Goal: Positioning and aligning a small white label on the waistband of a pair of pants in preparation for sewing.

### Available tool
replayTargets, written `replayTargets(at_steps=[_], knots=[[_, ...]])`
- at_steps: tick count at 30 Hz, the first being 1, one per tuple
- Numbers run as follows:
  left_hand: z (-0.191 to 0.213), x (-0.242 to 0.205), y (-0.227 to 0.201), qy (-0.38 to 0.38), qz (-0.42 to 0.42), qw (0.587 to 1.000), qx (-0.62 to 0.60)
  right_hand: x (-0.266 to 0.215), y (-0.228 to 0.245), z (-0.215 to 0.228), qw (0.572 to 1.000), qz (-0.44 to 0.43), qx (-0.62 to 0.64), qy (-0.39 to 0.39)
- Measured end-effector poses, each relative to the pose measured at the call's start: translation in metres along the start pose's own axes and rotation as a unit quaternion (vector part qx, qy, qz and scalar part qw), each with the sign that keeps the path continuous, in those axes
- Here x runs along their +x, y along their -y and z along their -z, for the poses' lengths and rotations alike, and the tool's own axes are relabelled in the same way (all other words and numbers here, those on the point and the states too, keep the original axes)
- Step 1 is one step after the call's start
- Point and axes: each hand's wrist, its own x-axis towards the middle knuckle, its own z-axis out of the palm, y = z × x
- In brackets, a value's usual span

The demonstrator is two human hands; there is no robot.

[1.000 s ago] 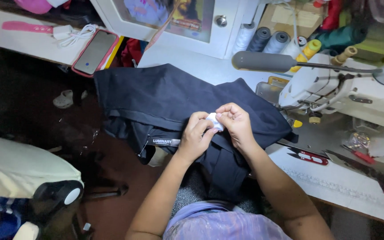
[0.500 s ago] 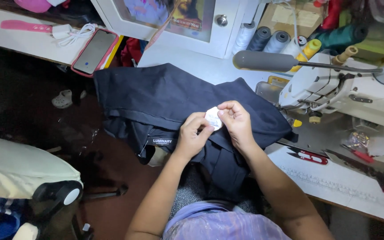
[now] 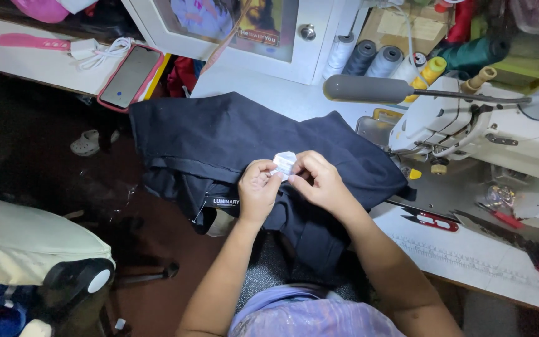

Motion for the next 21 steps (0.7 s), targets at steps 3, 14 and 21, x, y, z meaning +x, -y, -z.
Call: replayTargets(at_steps=[3,14,21], knots=[[0.0,0.0,0.005,0.005,0.015,1.0,-0.008,-0.002,-0.01,-0.004,1.0,0.007,-0.02,-0.009],[-0.004,0.004,-0.013,-0.003,0.059,0.996,-0.061,-0.006,-0.014,-0.013,0.986,-0.151,0.07,0.0],[-0.004,0.008,-0.008,-0.04,0.063,0.997,-0.019,-0.001,-0.008,-0.007,0.994,-0.089,0.061,0.016]])
